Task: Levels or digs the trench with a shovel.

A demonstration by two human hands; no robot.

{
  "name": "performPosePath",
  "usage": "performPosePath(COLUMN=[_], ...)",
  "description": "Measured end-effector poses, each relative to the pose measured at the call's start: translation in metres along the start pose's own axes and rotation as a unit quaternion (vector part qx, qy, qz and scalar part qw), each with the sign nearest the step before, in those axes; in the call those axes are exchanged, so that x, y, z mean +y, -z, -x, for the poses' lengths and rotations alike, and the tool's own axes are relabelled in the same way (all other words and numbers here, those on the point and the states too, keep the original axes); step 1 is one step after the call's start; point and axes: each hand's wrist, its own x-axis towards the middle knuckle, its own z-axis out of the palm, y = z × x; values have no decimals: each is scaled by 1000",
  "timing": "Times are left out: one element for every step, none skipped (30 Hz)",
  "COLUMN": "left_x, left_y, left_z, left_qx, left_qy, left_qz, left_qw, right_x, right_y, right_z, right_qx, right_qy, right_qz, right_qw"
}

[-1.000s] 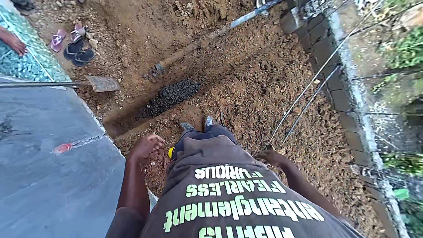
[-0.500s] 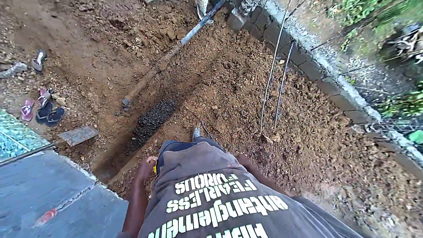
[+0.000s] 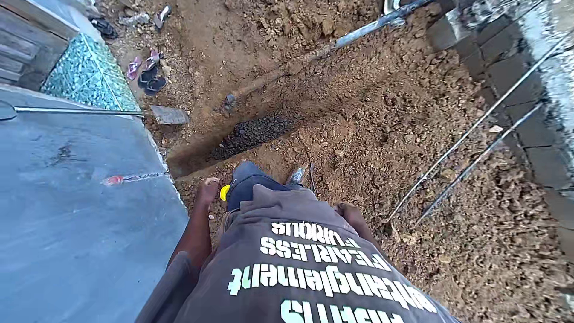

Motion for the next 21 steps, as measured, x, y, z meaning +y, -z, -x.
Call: performPosePath(left_x=[-14,-30,-48,-67,-86,-100,-115,-131,-147,-162,-176,-191,-207,-224,-238,-252,-267,-282,-297,-312,-326], left_y=[0,-1,-4,-7,-9,-11,-13,-14,-13,-11,-8,-2,3,8,15,24,33,42,52,63,74], left_z=[2,2,2,2,4,8,11,14,15,15,16,15,13,7,1,-6,-13,-20,-30,-39,-47], left_qx=[16,29,35,33,28,23,17,8,-1,-7,-9,-11,-9,-7,-4,0,3,7,10,11,15], left_qy=[11,24,41,57,73,90,104,119,135,148,160,173,183,189,198,208,218,227,231,233,234], left_qz=[8,21,37,52,62,74,84,93,100,107,113,123,140,164,195,221,245,266,283,294,303], left_qw=[1000,999,998,996,995,993,991,989,986,983,981,977,973,968,961,953,945,937,931,927,924], right_x=[-5,-8,-10,-12,-13,-12,-9,-4,0,1,4,6,8,8,9,11,11,10,6,1,-3], right_y=[-3,-8,-13,-19,-25,-32,-38,-44,-52,-62,-74,-87,-102,-118,-136,-154,-173,-191,-212,-234,-254], right_z=[2,6,10,15,21,25,27,26,28,32,37,42,48,54,59,62,67,72,78,86,96], right_qx=[-1,-3,-5,-4,-5,-9,-15,-17,-17,-15,-9,-2,4,5,4,3,-4,-10,-15,-17,-18], right_qy=[1,0,0,-1,-3,-5,-8,-11,-15,-21,-25,-23,-18,-10,-2,4,9,14,19,25,31], right_qz=[14,26,40,55,74,94,113,129,143,152,160,170,185,203,224,242,259,273,282,289,295], right_qw=[1000,1000,999,998,997,996,993,991,989,988,987,985,983,979,975,970,966,962,959,957,955])
